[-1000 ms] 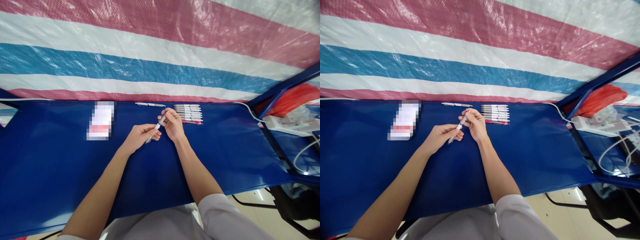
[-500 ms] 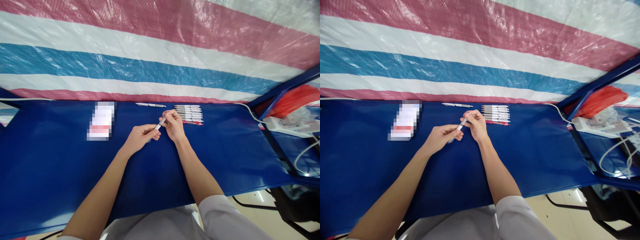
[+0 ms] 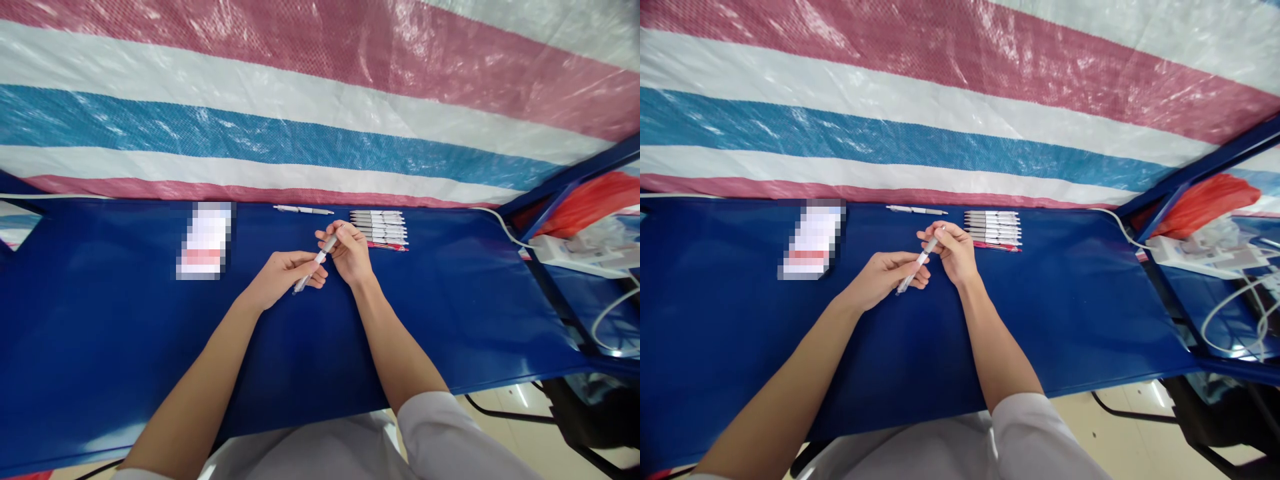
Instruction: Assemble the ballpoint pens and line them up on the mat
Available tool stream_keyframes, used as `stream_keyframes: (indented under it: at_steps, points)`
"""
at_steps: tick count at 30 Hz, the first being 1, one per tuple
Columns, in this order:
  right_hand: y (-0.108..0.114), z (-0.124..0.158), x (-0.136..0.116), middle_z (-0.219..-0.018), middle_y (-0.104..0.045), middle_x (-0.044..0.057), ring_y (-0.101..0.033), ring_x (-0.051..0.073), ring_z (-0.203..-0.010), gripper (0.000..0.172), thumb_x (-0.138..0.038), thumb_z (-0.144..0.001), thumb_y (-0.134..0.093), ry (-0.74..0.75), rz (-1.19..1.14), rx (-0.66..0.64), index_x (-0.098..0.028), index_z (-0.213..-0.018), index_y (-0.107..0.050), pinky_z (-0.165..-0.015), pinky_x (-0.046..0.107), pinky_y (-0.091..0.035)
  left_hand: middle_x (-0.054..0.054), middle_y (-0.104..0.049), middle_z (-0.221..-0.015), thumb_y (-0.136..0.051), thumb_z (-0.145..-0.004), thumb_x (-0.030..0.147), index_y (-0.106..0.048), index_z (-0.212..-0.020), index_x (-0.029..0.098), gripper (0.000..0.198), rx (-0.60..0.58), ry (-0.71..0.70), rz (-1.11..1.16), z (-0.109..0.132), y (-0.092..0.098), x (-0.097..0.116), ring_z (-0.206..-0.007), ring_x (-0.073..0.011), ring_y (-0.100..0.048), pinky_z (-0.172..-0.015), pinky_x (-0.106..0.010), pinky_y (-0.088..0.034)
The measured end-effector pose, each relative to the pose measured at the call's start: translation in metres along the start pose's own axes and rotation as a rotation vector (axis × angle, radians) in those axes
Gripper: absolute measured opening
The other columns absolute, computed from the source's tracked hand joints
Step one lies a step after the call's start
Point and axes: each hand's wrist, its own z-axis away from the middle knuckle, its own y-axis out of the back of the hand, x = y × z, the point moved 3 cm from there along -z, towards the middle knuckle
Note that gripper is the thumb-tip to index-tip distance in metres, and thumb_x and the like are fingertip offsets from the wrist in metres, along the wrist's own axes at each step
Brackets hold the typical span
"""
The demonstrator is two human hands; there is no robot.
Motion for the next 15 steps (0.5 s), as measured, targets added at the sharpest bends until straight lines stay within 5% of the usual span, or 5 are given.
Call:
stream_keyframes:
  at_steps: [8,15]
  points:
    - [0.0026,-0.0013,0.0024,-0.067,-0.068,-0.008,-0.072,0.010,-0.063,0.026,-0.036,-0.064,-0.086,-0.006,-0.090,-0.046,-0.024,-0.078,-0.068,-0.056,0.018,-0.060,-0.007,-0.076,-0.083,-0.078,-0.079,0.040,-0.076,-0.096,0.015,0.030,-0.031,0.049,0.071,-0.0001,-0.0021,-0.0034,-0.072,-0.0171,-0.073,-0.076,-0.033,-0.062]
    - [0.0032,-0.0048,0.0026,-0.071,-0.066,-0.007,-0.069,0.009,-0.059,0.032,-0.036,-0.063,-0.086,0.027,0.042,0.101,-0.021,-0.067,-0.058,-0.055,0.018,-0.059,-0.003,-0.077,-0.085,-0.067,-0.087,0.038,-0.074,-0.107,0.019,0.029,0.191,-0.207,-0.456,-0.0030,0.0050,-0.0034,-0.076,-0.0184,-0.074,-0.082,-0.033,-0.060]
